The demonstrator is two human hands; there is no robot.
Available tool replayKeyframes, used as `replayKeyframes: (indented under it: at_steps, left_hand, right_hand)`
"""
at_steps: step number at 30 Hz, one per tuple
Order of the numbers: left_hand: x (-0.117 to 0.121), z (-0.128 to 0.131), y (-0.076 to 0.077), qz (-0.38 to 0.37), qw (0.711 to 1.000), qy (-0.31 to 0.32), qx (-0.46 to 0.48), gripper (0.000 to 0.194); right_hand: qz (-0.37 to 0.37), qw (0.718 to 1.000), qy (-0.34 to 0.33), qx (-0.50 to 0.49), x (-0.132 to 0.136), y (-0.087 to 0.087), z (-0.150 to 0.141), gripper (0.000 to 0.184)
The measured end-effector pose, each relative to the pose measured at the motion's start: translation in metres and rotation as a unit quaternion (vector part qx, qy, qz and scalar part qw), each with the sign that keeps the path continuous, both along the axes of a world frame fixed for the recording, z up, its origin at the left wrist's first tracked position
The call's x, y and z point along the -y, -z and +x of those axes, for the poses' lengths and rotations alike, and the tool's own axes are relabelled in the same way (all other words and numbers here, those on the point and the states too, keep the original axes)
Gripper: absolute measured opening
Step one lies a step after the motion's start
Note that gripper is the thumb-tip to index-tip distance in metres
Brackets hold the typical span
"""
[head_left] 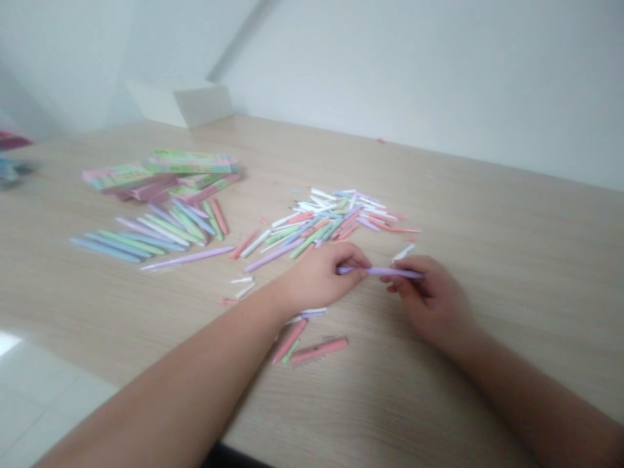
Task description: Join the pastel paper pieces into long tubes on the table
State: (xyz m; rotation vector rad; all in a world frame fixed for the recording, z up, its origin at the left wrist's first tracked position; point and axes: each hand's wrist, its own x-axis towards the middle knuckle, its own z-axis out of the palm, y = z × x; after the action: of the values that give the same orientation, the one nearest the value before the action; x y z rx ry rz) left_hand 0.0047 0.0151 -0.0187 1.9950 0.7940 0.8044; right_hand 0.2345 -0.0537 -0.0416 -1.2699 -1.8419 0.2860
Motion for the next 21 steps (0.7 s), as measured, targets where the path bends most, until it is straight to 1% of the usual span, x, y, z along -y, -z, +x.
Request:
replayKeyframes:
  at_steps: [2,4,5,7,8,9,10,12,14,17,19,21]
  left_hand:
    - [0.0,0.001,0.002,-0.002,1.0,0.001,0.003,0.017]
    - [0.0,0.001,0.002,-0.018,1.0,0.006,0.013,0.017]
    - [0.0,0.002,0.001,-0.041,0.999,0.013,0.02,0.017]
    - [0.001,0.003,-0.001,-0.133,0.989,0.029,0.061,0.017]
    - [0.002,0.003,-0.002,-0.196,0.975,0.035,0.1,0.016]
    - [0.003,0.004,-0.003,-0.263,0.953,0.038,0.148,0.016]
    - [0.003,0.005,-0.004,-0.323,0.925,0.04,0.196,0.015]
    - [0.004,0.005,-0.006,-0.404,0.872,0.048,0.271,0.012]
    - [0.004,0.005,-0.006,-0.441,0.842,0.075,0.302,0.009]
    - [0.003,0.005,-0.007,-0.472,0.809,0.108,0.335,0.018]
    - [0.001,0.005,-0.007,-0.488,0.789,0.108,0.357,0.024]
    - [-0.001,0.005,-0.007,-0.506,0.772,0.1,0.372,0.028]
  right_hand:
    - [0.016,1.0,0.006,0.017,0.002,0.0,0.001,0.021]
    - [0.019,0.999,0.016,0.024,0.003,0.001,0.001,0.016]
    - [0.012,0.999,0.022,0.026,0.003,0.001,0.002,0.013]
    - [-0.004,0.999,0.041,0.036,0.002,0.001,0.003,0.01]
    - [-0.007,0.998,0.052,0.044,0.002,0.001,0.004,0.01]
    - [-0.008,0.997,0.061,0.052,0.001,0.001,0.005,0.01]
    - [-0.008,0.996,0.067,0.061,0.001,0.001,0.006,0.01]
    - [-0.008,0.995,0.064,0.074,0.001,0.001,0.007,0.01]
    - [-0.001,0.995,0.049,0.086,0.002,0.002,0.005,0.009]
    - [0.001,0.995,0.017,0.103,0.003,0.002,-0.002,0.014]
    - [-0.016,0.994,-0.007,0.104,0.004,0.0,-0.009,0.019]
    - [-0.042,0.994,-0.017,0.095,0.004,-0.002,-0.014,0.02]
